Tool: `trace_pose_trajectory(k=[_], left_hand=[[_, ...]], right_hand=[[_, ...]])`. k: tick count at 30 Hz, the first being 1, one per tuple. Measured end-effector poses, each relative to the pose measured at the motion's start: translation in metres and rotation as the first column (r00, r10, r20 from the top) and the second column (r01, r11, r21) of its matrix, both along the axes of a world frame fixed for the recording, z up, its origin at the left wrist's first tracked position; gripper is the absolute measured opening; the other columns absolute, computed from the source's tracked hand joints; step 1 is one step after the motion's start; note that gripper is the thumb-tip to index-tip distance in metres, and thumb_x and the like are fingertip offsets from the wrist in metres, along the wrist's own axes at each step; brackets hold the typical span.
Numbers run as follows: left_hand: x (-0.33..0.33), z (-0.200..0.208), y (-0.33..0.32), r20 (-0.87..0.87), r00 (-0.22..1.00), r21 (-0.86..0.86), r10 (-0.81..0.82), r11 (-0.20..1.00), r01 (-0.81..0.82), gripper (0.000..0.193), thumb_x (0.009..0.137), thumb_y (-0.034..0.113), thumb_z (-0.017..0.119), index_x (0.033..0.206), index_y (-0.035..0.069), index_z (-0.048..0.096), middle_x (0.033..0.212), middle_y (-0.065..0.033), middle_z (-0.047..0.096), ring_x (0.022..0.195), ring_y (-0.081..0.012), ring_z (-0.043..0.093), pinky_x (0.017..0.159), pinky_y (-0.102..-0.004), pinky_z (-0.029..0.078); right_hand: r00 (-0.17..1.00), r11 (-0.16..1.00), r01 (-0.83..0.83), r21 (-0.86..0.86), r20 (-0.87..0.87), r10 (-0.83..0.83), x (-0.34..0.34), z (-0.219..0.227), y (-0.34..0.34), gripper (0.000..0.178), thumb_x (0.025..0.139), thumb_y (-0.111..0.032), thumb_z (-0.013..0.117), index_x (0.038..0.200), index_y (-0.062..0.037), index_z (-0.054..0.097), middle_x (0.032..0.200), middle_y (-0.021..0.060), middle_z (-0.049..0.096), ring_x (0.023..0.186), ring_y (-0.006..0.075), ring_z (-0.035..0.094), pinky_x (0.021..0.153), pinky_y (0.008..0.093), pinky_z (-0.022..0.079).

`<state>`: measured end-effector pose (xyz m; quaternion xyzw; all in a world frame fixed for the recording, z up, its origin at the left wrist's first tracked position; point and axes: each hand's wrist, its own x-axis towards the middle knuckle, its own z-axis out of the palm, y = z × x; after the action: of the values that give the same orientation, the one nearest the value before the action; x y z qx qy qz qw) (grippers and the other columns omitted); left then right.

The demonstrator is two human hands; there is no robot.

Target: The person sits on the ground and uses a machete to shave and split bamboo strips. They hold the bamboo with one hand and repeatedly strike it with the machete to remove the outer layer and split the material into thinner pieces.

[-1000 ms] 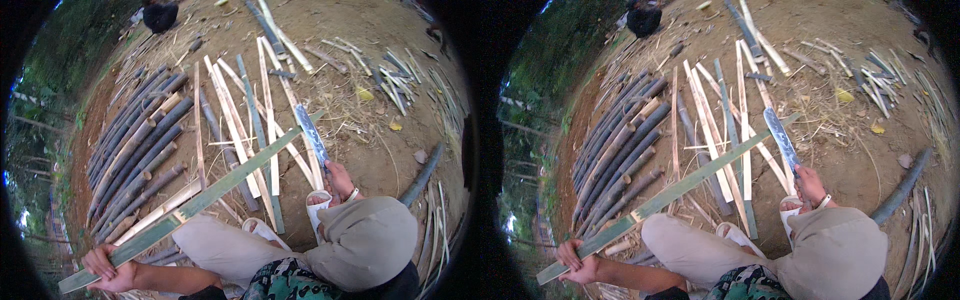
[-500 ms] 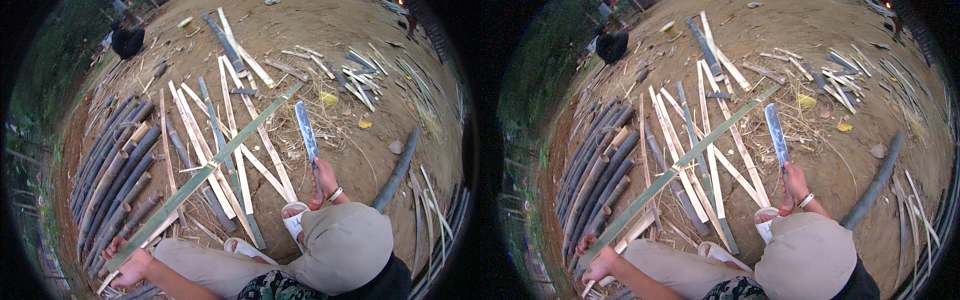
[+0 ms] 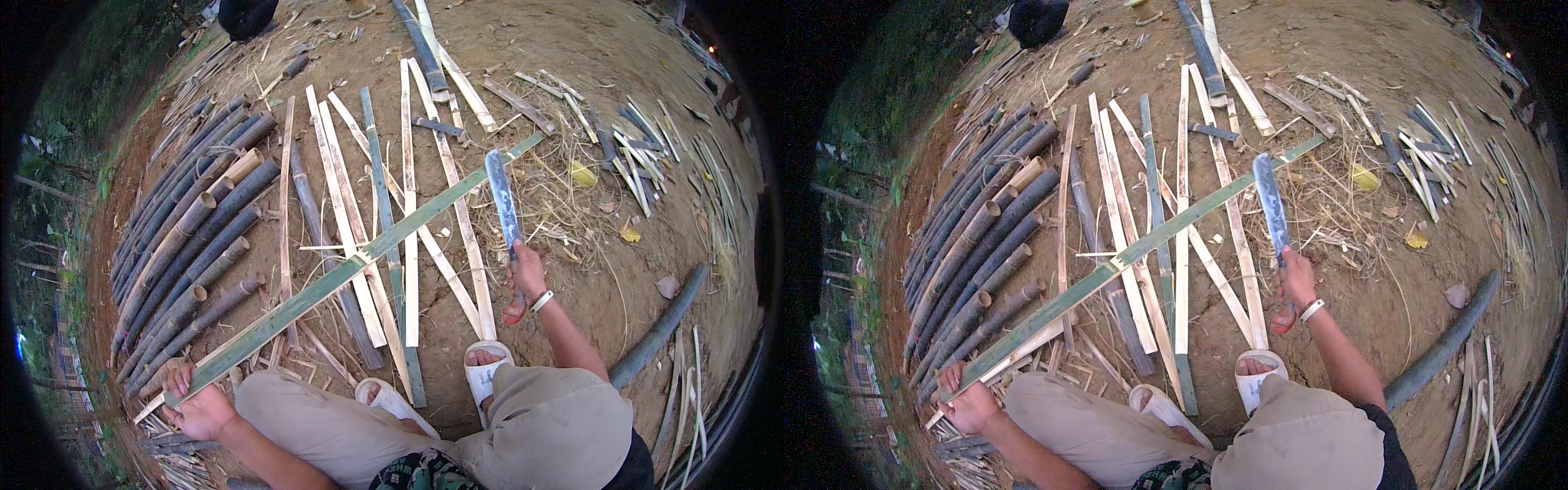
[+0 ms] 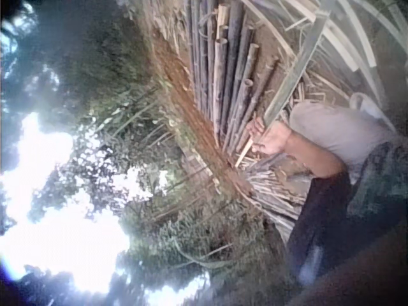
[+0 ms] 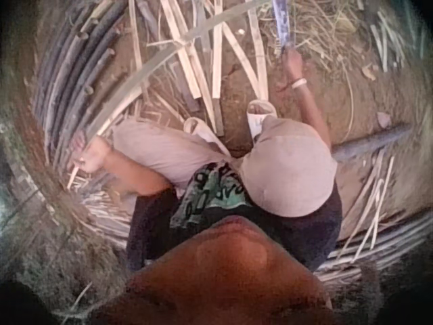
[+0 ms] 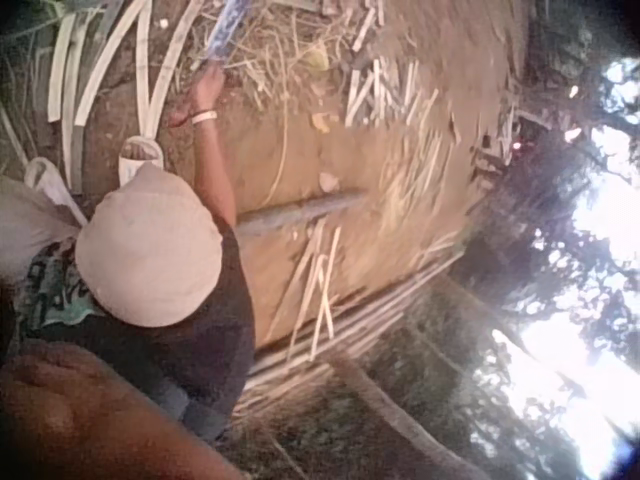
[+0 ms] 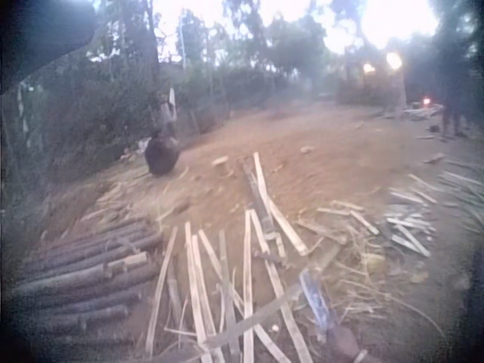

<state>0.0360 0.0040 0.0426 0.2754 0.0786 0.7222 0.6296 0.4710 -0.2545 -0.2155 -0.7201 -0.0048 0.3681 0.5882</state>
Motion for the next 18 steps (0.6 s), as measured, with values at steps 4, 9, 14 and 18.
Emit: trace_pose_trajectory(k=[4,9,14,18], left_hand=[[0.005,-0.004,-0.005,0.039,0.999,-0.048,0.022,0.999,-0.020,0.030,0.093,0.032,0.035,0.076,0.007,0.032,0.076,-0.0057,0.032,0.073,-0.0204,0.032,0.071,-0.0350,0.030],[-0.005,-0.015,-0.004,0.061,0.996,-0.042,-0.066,0.997,0.068,0.024,0.089,0.025,0.043,0.077,0.007,0.032,0.078,-0.0061,0.032,0.076,-0.0213,0.032,0.074,-0.0358,0.031],[-0.008,-0.016,-0.004,0.083,0.988,-0.051,-0.134,0.989,0.138,0.017,0.086,0.017,0.046,0.079,0.006,0.034,0.081,-0.0064,0.032,0.080,-0.0224,0.034,0.078,-0.0370,0.031],[-0.015,-0.020,-0.004,0.107,0.989,-0.047,-0.100,0.993,0.106,0.016,0.086,0.015,0.046,0.080,0.006,0.035,0.083,-0.0071,0.033,0.083,-0.0231,0.035,0.081,-0.0373,0.032]], right_hand=[[1.000,0.998,-0.031,0.061,0.004,0.031,-0.009,-0.005,-0.004,0.043,0.098,-0.046,0.045,0.077,-0.0082,0.048,0.050,0.0017,0.046,0.035,0.0133,0.044,0.032,0.0281,0.035],[0.992,0.993,-0.116,0.037,0.049,0.114,-0.023,0.001,0.004,0.044,0.098,-0.045,0.045,0.078,-0.0067,0.048,0.050,0.0017,0.046,0.035,0.0133,0.045,0.032,0.0289,0.036],[0.999,0.999,-0.041,0.019,-0.002,0.041,-0.016,0.005,0.006,0.042,0.098,-0.044,0.045,0.084,-0.0050,0.053,0.051,0.0001,0.045,0.034,0.0122,0.046,0.031,0.0282,0.036],[0.993,0.991,-0.121,0.049,0.008,0.121,-0.054,0.019,0.012,0.042,0.098,-0.044,0.046,0.083,-0.0051,0.053,0.051,0.0018,0.048,0.034,0.0121,0.046,0.031,0.0280,0.036]])
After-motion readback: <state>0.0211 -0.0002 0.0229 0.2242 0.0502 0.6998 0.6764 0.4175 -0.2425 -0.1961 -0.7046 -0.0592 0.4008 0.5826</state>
